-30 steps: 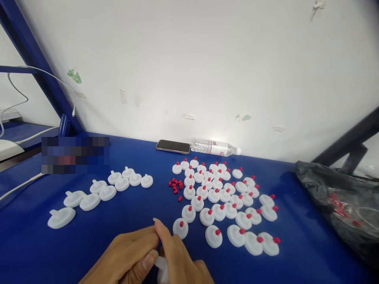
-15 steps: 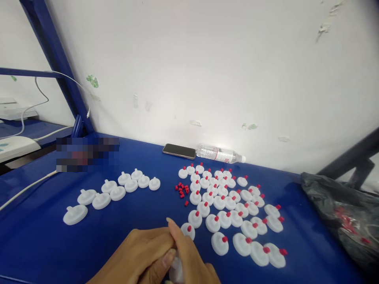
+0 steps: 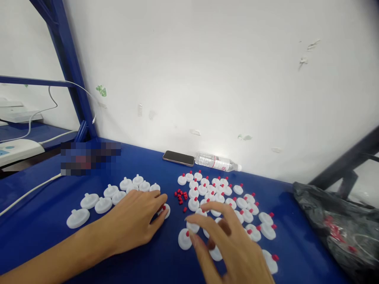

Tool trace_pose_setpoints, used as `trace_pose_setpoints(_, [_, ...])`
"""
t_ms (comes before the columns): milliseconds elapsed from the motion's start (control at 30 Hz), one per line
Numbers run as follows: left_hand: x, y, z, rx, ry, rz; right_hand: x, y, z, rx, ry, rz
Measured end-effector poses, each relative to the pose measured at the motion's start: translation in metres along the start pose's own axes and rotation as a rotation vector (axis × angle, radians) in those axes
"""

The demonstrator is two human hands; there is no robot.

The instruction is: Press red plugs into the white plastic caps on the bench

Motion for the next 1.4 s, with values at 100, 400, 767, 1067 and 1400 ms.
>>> trace_pose_setpoints(100, [0.012, 0.007, 0.011, -0.007, 0.045, 0.017, -0.009, -0.003, 0.039, 0.178, -0.015, -0.244])
trace_pose_setpoints(400, [0.046, 0.035, 0.026, -0.131, 0.078, 0.146, -0.002, -0.042, 0.095, 0.635, -0.094, -0.551])
trace_pose_setpoints(767, [0.045, 0.004, 0.022, -0.056, -0.039, 0.099, -0.002, -0.071, 0.095, 0.68, -0.025, -0.531])
trace_pose_setpoints(1067, [0.042, -0.003, 0.024, -0.103, -0.124, 0.02, 0.003, -0.062, 0.093, 0.66, -0.002, -0.452])
trace_pose_setpoints(1400, [0.045, -0.001, 0.018, -0.335, -0.051, -0.277, 0.002, -0.026, 0.124, 0.458, -0.009, 0.229])
Point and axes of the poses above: each hand's wrist, its own z-axis towards the middle knuckle, its own y-axis out of the back of the hand, x = y × z, the point moved 7 cm from there along z, towards the middle knuckle, and after that the axes turned 6 degrees about -y, right-handed, at the moved point
